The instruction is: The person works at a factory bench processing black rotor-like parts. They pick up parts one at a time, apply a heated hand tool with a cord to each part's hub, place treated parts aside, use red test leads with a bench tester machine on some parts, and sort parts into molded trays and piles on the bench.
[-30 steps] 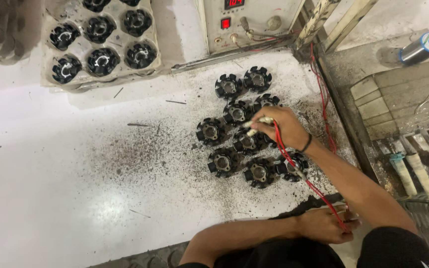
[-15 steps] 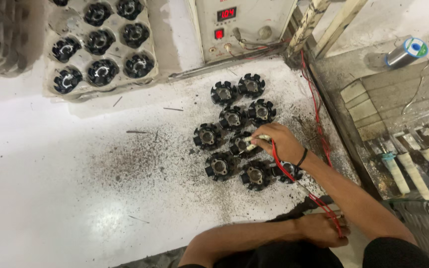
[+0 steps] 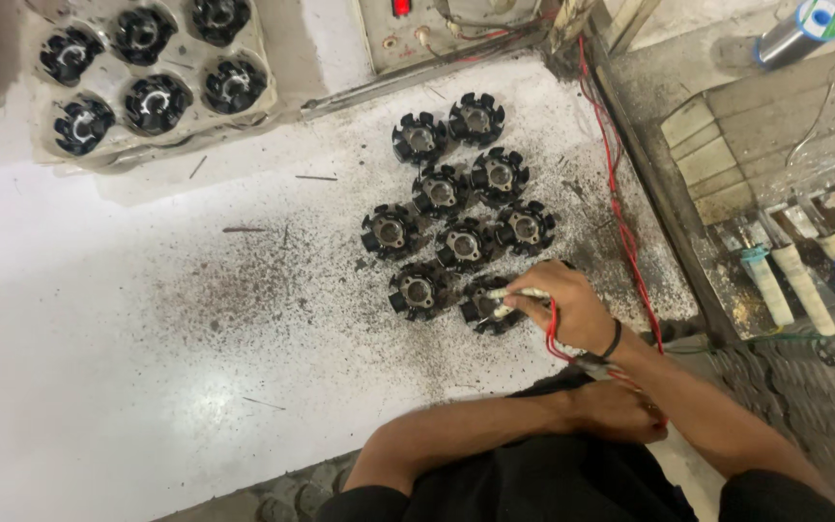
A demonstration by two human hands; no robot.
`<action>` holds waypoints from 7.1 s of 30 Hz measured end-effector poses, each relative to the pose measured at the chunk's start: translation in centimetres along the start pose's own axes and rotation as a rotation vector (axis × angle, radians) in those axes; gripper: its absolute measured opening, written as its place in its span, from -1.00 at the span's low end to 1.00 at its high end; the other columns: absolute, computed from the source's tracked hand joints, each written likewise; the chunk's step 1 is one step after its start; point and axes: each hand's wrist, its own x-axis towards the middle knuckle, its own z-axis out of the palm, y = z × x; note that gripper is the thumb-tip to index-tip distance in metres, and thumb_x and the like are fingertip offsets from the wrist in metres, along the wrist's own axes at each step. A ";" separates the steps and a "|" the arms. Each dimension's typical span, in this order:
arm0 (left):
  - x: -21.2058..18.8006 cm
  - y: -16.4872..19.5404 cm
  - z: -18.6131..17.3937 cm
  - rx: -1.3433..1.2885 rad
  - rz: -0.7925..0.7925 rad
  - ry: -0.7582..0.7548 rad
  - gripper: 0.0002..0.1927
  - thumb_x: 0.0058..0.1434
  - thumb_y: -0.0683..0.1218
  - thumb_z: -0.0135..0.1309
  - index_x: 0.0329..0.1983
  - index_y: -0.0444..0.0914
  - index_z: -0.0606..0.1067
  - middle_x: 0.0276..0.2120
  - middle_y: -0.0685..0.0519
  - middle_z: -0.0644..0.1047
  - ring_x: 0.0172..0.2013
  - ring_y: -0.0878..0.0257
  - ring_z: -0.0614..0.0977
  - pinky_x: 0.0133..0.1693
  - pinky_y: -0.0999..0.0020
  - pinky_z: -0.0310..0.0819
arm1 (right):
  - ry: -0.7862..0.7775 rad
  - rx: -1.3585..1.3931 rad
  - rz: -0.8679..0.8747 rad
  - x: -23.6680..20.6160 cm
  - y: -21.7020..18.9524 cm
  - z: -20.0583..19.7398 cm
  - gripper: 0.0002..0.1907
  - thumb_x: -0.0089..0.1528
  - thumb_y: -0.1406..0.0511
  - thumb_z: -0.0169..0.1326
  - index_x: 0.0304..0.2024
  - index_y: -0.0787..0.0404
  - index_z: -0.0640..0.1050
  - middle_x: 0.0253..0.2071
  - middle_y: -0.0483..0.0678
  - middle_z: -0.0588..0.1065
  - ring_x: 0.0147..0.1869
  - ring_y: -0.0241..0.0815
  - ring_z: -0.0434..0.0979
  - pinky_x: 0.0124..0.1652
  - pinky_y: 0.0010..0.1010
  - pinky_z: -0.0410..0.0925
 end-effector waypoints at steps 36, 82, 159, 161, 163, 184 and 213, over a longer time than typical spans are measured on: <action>-0.4 -0.2 -2.7 0.187 0.058 0.310 -0.63 -0.08 -0.03 0.15 -0.15 -0.16 0.59 -0.05 0.00 0.60 0.06 0.02 0.63 0.14 0.10 0.55 | -0.086 0.206 0.048 15.8 2.2 7.6 -0.85 0.23 0.29 0.26 -0.23 0.25 0.61 -0.34 -0.03 0.64 -0.40 -0.20 0.66 -0.42 -0.34 0.43; -21.2 7.1 -15.1 -0.725 -0.729 1.259 -0.64 0.36 -0.20 -0.06 0.22 -0.29 0.38 -0.38 0.04 0.57 -0.42 0.37 0.48 -0.42 0.47 0.34 | -0.591 -0.425 -0.784 10.0 -9.0 -1.3 -0.91 0.23 0.39 0.06 -0.32 0.17 0.59 -0.39 -0.12 0.51 -0.27 -0.25 0.48 -0.22 -0.31 0.32; -52.0 29.8 1.9 1.056 -1.561 2.815 -0.64 0.54 -0.11 -0.04 -0.39 -0.37 0.30 -0.53 0.06 0.30 -0.48 0.28 0.21 -0.41 0.32 0.12 | -0.801 -0.485 -0.661 22.0 -8.1 25.9 -0.23 0.18 -0.27 -0.18 0.36 -0.18 0.36 0.49 -0.01 0.19 0.56 -0.01 0.15 0.42 -0.05 0.18; -49.4 31.9 -2.0 1.203 -1.494 2.588 -0.73 0.51 -0.16 -0.01 -0.33 -0.38 0.36 -0.50 0.07 0.41 -0.48 0.31 0.30 -0.41 0.39 0.22 | -0.915 -0.906 -0.547 22.6 -5.9 20.8 -0.16 0.18 -0.38 -0.22 0.45 -0.32 0.24 0.53 0.04 0.10 0.57 0.14 0.08 0.46 -0.04 0.11; -46.3 32.2 -6.3 1.396 -1.414 2.292 -0.79 0.49 -0.18 0.03 -0.29 -0.37 0.41 -0.39 0.03 0.44 -0.44 0.31 0.38 -0.41 0.41 0.29 | -0.998 -1.069 -0.371 21.9 -4.4 18.0 -0.11 0.17 -0.44 -0.25 0.48 -0.39 0.17 0.56 0.04 0.02 0.59 0.22 0.00 0.47 0.03 0.07; -31.4 -7.5 -29.4 0.493 -1.010 0.824 -0.64 0.40 0.12 0.00 -0.07 -0.24 0.56 -0.09 -0.11 0.58 -0.14 -0.09 0.65 -0.11 -0.01 0.56 | -0.738 -0.529 -0.157 13.9 -5.5 10.7 -0.02 0.01 -0.13 0.33 0.37 0.05 0.27 0.07 0.29 0.32 0.09 0.21 0.41 -0.02 0.02 0.42; -44.8 -1.6 -29.5 0.797 -1.311 0.824 -0.28 0.25 0.01 0.13 0.47 0.19 0.20 0.40 0.01 0.23 0.42 -0.10 0.17 0.15 -0.10 0.40 | -0.446 -0.237 -0.102 29.2 -3.5 15.9 -0.65 0.30 0.07 0.10 -0.06 0.14 0.66 0.06 -0.06 0.61 -0.02 0.01 0.65 0.06 -0.23 0.48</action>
